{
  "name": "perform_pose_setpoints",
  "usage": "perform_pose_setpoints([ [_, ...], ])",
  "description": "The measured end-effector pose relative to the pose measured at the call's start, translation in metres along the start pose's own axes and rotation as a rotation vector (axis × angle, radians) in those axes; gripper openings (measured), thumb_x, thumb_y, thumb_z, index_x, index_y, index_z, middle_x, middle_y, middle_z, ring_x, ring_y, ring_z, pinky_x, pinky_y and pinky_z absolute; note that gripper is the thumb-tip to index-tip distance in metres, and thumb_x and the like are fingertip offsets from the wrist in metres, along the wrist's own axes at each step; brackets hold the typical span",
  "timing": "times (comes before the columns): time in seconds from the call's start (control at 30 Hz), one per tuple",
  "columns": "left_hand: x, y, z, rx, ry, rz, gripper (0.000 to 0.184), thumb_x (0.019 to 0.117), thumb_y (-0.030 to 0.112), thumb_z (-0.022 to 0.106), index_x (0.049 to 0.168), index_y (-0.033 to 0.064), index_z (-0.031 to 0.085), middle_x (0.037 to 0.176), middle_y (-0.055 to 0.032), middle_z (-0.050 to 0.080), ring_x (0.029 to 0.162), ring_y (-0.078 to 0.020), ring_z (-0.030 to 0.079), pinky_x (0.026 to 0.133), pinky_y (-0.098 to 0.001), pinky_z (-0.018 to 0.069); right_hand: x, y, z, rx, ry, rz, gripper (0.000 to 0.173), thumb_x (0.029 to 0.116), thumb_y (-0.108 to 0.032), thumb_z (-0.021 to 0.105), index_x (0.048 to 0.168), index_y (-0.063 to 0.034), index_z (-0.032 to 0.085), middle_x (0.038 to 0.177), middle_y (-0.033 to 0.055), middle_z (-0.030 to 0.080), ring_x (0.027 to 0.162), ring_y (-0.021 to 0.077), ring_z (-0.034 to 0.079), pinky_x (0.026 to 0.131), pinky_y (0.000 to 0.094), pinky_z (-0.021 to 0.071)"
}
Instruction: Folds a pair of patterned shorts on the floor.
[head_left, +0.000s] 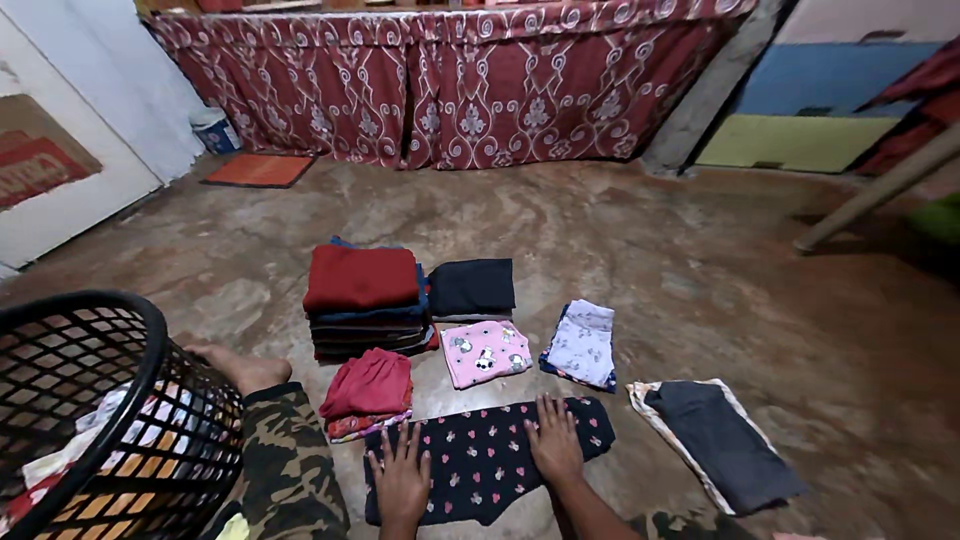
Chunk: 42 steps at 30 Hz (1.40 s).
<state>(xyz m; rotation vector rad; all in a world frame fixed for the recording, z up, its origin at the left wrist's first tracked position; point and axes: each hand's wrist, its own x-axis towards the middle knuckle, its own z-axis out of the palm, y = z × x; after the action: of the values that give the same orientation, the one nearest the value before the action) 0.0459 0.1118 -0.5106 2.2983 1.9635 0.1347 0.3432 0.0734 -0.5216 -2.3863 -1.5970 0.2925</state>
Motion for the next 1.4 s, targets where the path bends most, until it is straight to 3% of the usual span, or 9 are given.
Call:
perform_pose_setpoints([
  [0.17, -0.001, -0.002, 0.002, -0.015, 0.033, 0.012, 0.057, 0.1042, 0.045, 0.033, 0.159, 0.0291, 0.040, 0.167, 0.0031, 0.031, 0.157, -0.0393, 0.015, 0.118, -0.0729, 0.0051, 0.008, -0.003, -0.019, 0.051, -0.137, 0.045, 0.068, 0.1082, -0.046, 0.037, 0.164, -0.0088, 0.024, 0.171, 0.0107, 0.018, 0.159, 0.0345, 0.008, 0.127, 0.0553, 0.0042],
  [0.3, 0.000, -0.002, 0.003, -0.004, 0.049, 0.009, 0.058, 0.1038, 0.046, 0.031, 0.159, 0.0297, 0.041, 0.167, 0.0038, 0.032, 0.156, -0.0390, 0.017, 0.118, -0.0733, 0.0071, 0.004, 0.000, -0.033, 0.036, 0.153, 0.199, 0.061, 0.1049, -0.034, 0.048, 0.157, -0.0027, 0.039, 0.166, 0.0176, 0.030, 0.157, 0.0402, 0.017, 0.124, 0.0664, 0.0046],
  [0.43, 0.000, -0.002, 0.000, -0.008, 0.023, 0.004, 0.057, 0.1044, 0.046, 0.032, 0.159, 0.0302, 0.040, 0.168, 0.0034, 0.029, 0.157, -0.0383, 0.014, 0.119, -0.0723, 0.0053, 0.006, 0.023, -0.028, 0.049, 0.002, 0.316, 0.064, 0.1070, -0.042, 0.044, 0.162, -0.0118, 0.031, 0.171, 0.0127, 0.017, 0.156, 0.0456, 0.014, 0.121, 0.0679, 0.0128],
  [0.63, 0.000, -0.003, -0.006, -0.019, -0.048, 0.017, 0.058, 0.1065, 0.047, 0.030, 0.161, 0.0277, 0.034, 0.170, 0.0026, 0.024, 0.158, -0.0384, 0.011, 0.119, -0.0720, 0.0038, 0.019, 0.032, -0.056, 0.106, -0.279, 0.326, 0.066, 0.1073, -0.048, 0.043, 0.165, -0.0220, 0.023, 0.173, 0.0067, 0.006, 0.157, 0.0437, 0.002, 0.122, 0.0674, 0.0091],
  [0.77, -0.004, 0.000, -0.020, -0.161, -0.100, -0.026, 0.058, 0.1076, 0.037, 0.040, 0.163, 0.0223, 0.030, 0.171, -0.0008, 0.019, 0.159, -0.0348, 0.005, 0.122, -0.0678, -0.0020, 0.012, 0.054, -0.070, 0.420, -0.014, 0.502, 0.062, 0.1009, -0.035, 0.063, 0.153, -0.0057, 0.045, 0.159, 0.0255, 0.037, 0.143, 0.0467, 0.041, 0.112, 0.0651, 0.0374],
  [0.93, -0.013, 0.006, -0.044, -0.312, 0.046, -0.145, 0.056, 0.1023, 0.029, 0.053, 0.155, 0.0130, 0.045, 0.167, -0.0087, 0.030, 0.157, -0.0375, 0.017, 0.119, -0.0726, 0.0032, 0.007, 0.054, -0.081, 0.515, -0.121, 0.639, 0.073, 0.0891, -0.034, 0.080, 0.144, 0.0032, 0.049, 0.136, 0.0311, 0.058, 0.130, 0.0458, 0.054, 0.109, 0.0602, 0.0423],
  [1.13, -0.013, -0.024, -0.073, -0.432, -0.083, -0.559, 0.067, 0.0977, 0.027, 0.066, 0.156, 0.0074, 0.038, 0.158, -0.0267, 0.036, 0.144, -0.0470, 0.038, 0.111, -0.0640, 0.0385, 0.005, 0.056, -0.064, 0.742, -0.198, 0.648, 0.047, 0.0824, -0.017, 0.084, 0.124, -0.0026, 0.067, 0.116, 0.0237, 0.070, 0.108, 0.0394, 0.068, 0.094, 0.0614, 0.0528],
  [1.27, -0.012, -0.024, -0.078, -0.394, -0.276, -0.630, 0.076, 0.0933, 0.025, 0.072, 0.155, 0.0006, 0.036, 0.151, -0.0301, 0.044, 0.137, -0.0460, 0.048, 0.111, -0.0574, 0.0435, -0.002, 0.052, -0.080, 0.966, -0.185, 0.705, 0.049, 0.0857, -0.009, 0.078, 0.131, -0.0022, 0.060, 0.110, 0.0243, 0.069, 0.095, 0.0386, 0.070, 0.080, 0.0601, 0.0576],
  [1.4, -0.019, -0.014, -0.078, -0.492, -0.427, -0.519, 0.079, 0.0893, 0.018, 0.078, 0.154, 0.0030, 0.034, 0.141, -0.0285, 0.055, 0.131, -0.0421, 0.056, 0.109, -0.0555, 0.0464, -0.004, 0.064, -0.114, 0.966, -0.056, 0.670, 0.054, 0.0858, -0.006, 0.079, 0.135, -0.0002, 0.058, 0.116, 0.0242, 0.068, 0.103, 0.0357, 0.067, 0.088, 0.0552, 0.0540],
])
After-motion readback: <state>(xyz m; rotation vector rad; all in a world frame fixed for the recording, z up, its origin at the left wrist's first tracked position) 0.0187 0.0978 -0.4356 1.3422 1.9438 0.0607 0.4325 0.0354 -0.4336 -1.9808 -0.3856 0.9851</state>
